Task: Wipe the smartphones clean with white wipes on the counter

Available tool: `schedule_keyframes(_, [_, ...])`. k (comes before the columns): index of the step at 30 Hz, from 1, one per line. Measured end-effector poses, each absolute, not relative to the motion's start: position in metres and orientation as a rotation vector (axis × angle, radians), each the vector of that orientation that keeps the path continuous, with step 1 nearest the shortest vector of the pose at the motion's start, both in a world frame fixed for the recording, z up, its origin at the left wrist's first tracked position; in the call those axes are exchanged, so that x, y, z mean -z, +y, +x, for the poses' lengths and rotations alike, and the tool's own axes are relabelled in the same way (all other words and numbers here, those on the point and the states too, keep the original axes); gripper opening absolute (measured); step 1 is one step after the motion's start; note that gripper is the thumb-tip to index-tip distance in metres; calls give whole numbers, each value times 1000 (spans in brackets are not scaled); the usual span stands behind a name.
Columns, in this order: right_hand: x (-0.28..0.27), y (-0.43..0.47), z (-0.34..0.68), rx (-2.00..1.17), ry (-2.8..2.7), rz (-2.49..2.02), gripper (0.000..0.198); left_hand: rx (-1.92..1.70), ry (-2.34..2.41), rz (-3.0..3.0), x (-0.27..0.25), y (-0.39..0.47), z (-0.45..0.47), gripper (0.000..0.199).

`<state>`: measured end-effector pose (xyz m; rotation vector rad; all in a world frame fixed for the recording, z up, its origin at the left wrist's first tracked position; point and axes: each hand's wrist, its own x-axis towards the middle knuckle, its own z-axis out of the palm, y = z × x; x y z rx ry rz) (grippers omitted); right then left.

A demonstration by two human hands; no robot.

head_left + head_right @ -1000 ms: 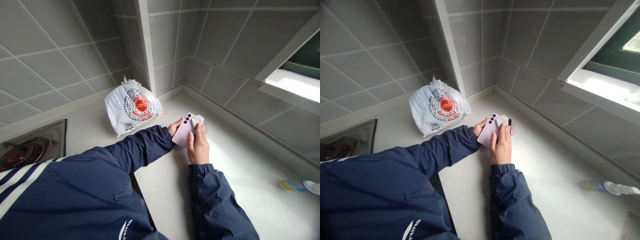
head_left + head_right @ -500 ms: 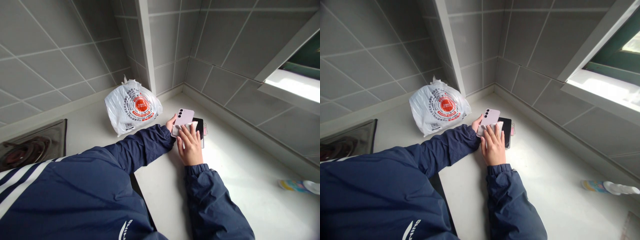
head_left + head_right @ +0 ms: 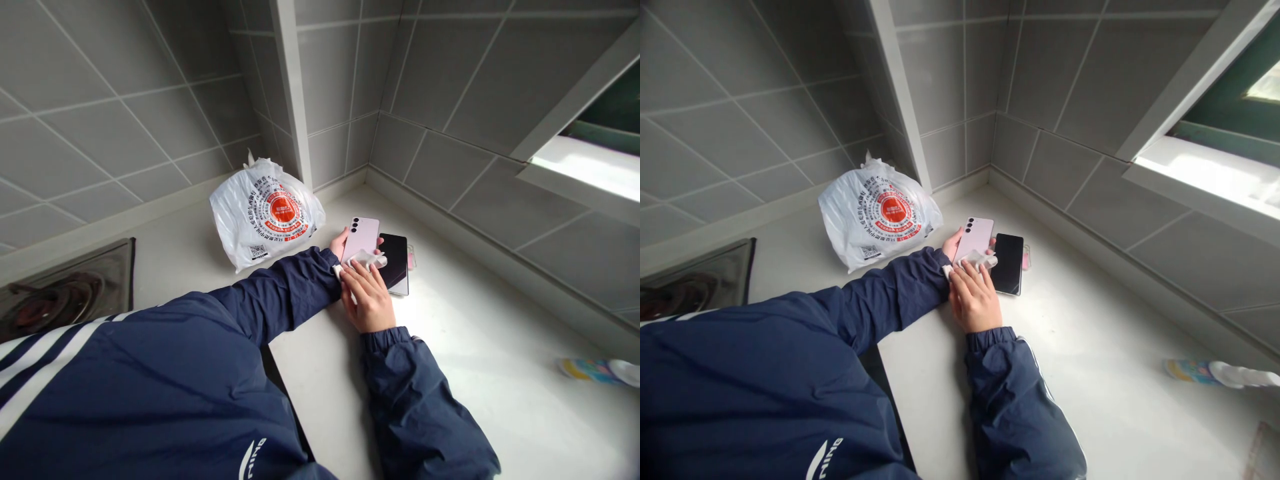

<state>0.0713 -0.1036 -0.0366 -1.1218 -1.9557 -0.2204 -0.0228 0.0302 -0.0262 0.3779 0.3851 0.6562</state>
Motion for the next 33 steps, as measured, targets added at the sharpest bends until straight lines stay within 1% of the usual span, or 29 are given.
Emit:
schedule_keyframes(2, [39,-102,77,242,-1922,-1104,37,-696,399,371,28,32,-22,77])
schedule_keyframes(5, [42,-101,78,283,-1929,-1167,43,-729,426,365,30,34,-23,74])
schedule_keyframes(8, [42,-102,74,305,-2006,-1274,47,-702,451,365,31,33,-24,77])
schedule_keyframes(12, [42,-102,73,289,-2113,-1302,52,-655,463,364,27,28,-22,80])
schedule_keyframes(16, [41,-102,75,259,-2032,-1476,48,-628,461,359,21,21,-15,82])
schedule_keyframes(20, [39,-101,78,213,-1945,-1673,61,-611,455,355,17,10,-9,77])
schedule_keyframes(23, [38,-100,79,198,-1867,-1762,66,-621,457,356,17,4,-8,72])
schedule_keyframes(26, [38,-102,75,188,-1892,-1720,61,-580,461,361,17,6,-13,72])
schedule_keyframes(29, [37,-105,69,186,-2024,-1563,54,-512,458,372,16,13,-19,79])
schedule_keyframes(33, [37,-104,71,196,-2020,-1518,53,-502,440,381,15,15,-18,82])
